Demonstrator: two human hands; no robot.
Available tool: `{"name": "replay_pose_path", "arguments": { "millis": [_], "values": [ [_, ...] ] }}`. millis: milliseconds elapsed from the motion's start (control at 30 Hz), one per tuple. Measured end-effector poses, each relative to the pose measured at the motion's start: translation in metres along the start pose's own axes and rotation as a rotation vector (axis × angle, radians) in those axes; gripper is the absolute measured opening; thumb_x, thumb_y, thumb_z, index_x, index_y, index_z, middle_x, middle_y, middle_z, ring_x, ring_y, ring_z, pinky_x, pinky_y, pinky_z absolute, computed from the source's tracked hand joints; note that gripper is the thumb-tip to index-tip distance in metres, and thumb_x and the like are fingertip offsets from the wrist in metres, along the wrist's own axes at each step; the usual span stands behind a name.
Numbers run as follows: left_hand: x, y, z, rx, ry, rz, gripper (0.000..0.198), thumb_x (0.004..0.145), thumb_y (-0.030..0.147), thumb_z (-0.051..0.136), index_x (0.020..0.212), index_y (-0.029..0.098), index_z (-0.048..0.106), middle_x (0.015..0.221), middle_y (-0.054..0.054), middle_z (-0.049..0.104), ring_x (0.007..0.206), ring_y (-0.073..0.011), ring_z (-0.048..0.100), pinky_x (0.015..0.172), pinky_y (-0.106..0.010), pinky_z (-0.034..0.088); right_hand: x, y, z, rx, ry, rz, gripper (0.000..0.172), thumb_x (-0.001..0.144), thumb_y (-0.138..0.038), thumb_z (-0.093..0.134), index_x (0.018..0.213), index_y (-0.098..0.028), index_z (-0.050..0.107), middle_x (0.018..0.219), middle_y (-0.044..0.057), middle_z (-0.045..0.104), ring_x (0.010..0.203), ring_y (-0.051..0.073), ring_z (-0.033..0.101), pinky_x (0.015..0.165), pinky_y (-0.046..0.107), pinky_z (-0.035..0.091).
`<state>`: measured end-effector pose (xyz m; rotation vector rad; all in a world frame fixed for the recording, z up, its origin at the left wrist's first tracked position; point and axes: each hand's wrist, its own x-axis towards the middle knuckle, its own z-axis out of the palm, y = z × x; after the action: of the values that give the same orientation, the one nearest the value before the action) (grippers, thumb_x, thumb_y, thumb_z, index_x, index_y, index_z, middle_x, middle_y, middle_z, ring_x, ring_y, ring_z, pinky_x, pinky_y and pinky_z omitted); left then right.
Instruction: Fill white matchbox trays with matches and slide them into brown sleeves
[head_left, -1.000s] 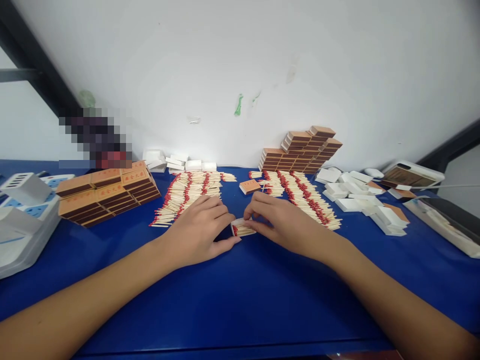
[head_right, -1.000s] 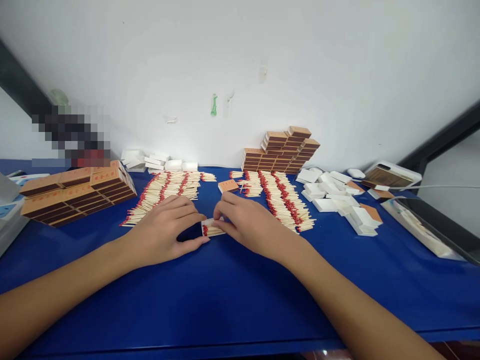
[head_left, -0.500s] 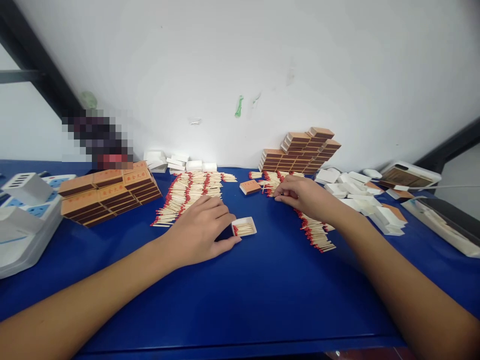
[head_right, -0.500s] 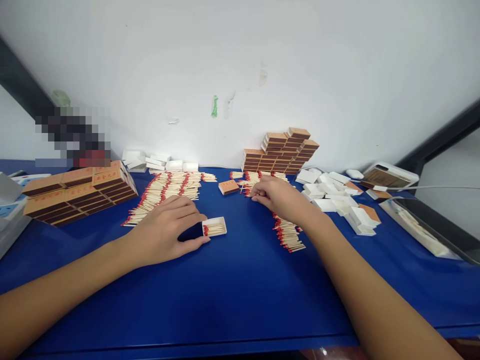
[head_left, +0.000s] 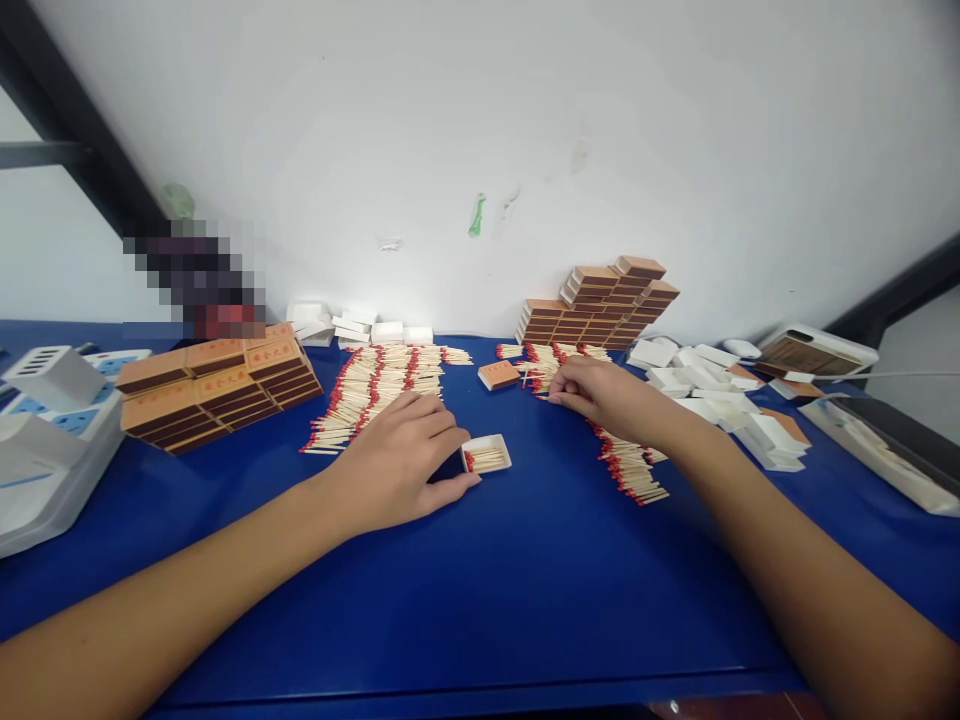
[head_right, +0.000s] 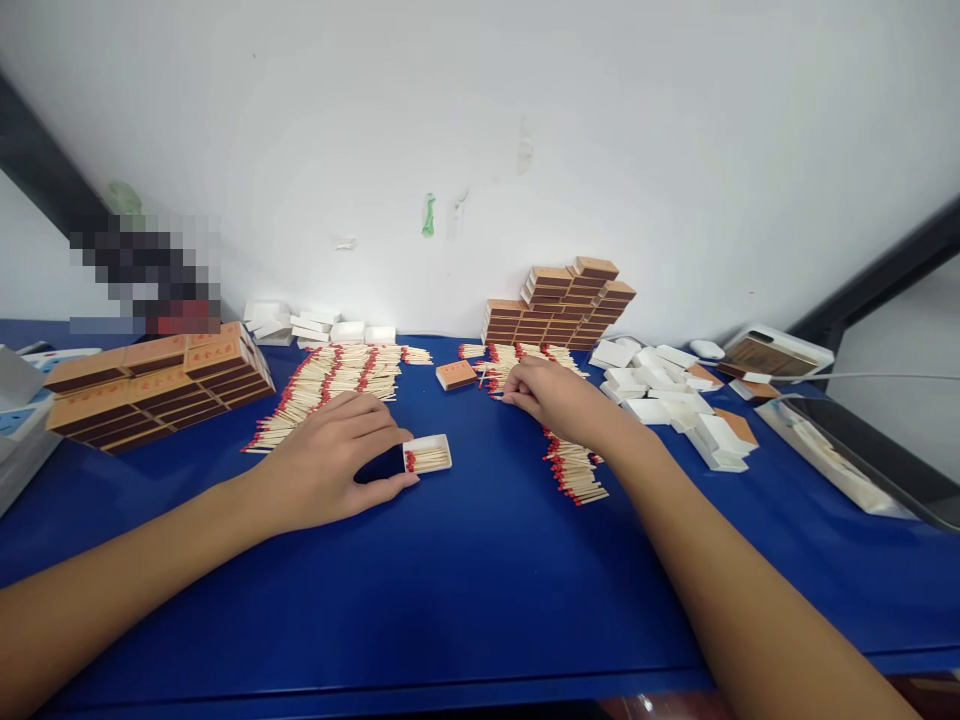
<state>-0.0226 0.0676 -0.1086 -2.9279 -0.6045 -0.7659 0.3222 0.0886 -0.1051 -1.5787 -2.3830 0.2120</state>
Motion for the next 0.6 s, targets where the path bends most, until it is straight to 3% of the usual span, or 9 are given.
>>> {"name": "replay_pose_path", "arguments": {
  "millis": [133,267,400,600],
  "values": [
    [0.0,0.0,0.001,0.002,0.009,0.001,0.031,0.104,0.042,0.066,0.113,0.014,0.077,0.094,-0.009,0.074,0.095,-0.0249,0.066,0.089,-0.04,0.053,-0.002,-0.021,-0.007,0.027,0.008,-0.018,0.021,0.104,-0.035,0.058,0.088,-0.023,0.063,0.092,0.007,0.067,0.083,0.023,0.059,0.071,0.034,0.043],
    [0.0,0.0,0.002,0.003,0.007,-0.001,0.031,0.103,0.043,0.066,0.111,0.015,0.077,0.094,-0.008,0.073,0.095,-0.025,0.065,0.089,-0.041,0.053,-0.01,-0.069,-0.011,0.112,0.006,-0.107,0.02,0.107,-0.036,0.057,0.095,-0.023,0.065,0.093,0.006,0.067,0.082,0.02,0.061,0.07,0.032,0.044],
    [0.001,0.0,0.001,0.01,-0.001,-0.004,0.03,0.104,0.043,0.066,0.106,0.015,0.076,0.093,-0.007,0.073,0.093,-0.0245,0.064,0.089,-0.041,0.052,-0.018,-0.109,0.001,0.113,-0.041,-0.202,0.011,0.108,-0.027,0.056,0.101,-0.023,0.064,0.106,0.006,0.068,0.081,0.017,0.065,0.069,0.031,0.046],
    [0.002,0.001,0.001,0.017,-0.002,-0.004,0.03,0.104,0.043,0.065,0.104,0.015,0.076,0.094,-0.007,0.073,0.094,-0.0249,0.064,0.09,-0.041,0.052,-0.018,-0.115,0.01,0.118,-0.045,-0.213,0.012,0.108,-0.028,0.057,0.101,-0.022,0.064,0.106,0.006,0.067,0.081,0.017,0.065,0.069,0.031,0.048]
  ]
}}
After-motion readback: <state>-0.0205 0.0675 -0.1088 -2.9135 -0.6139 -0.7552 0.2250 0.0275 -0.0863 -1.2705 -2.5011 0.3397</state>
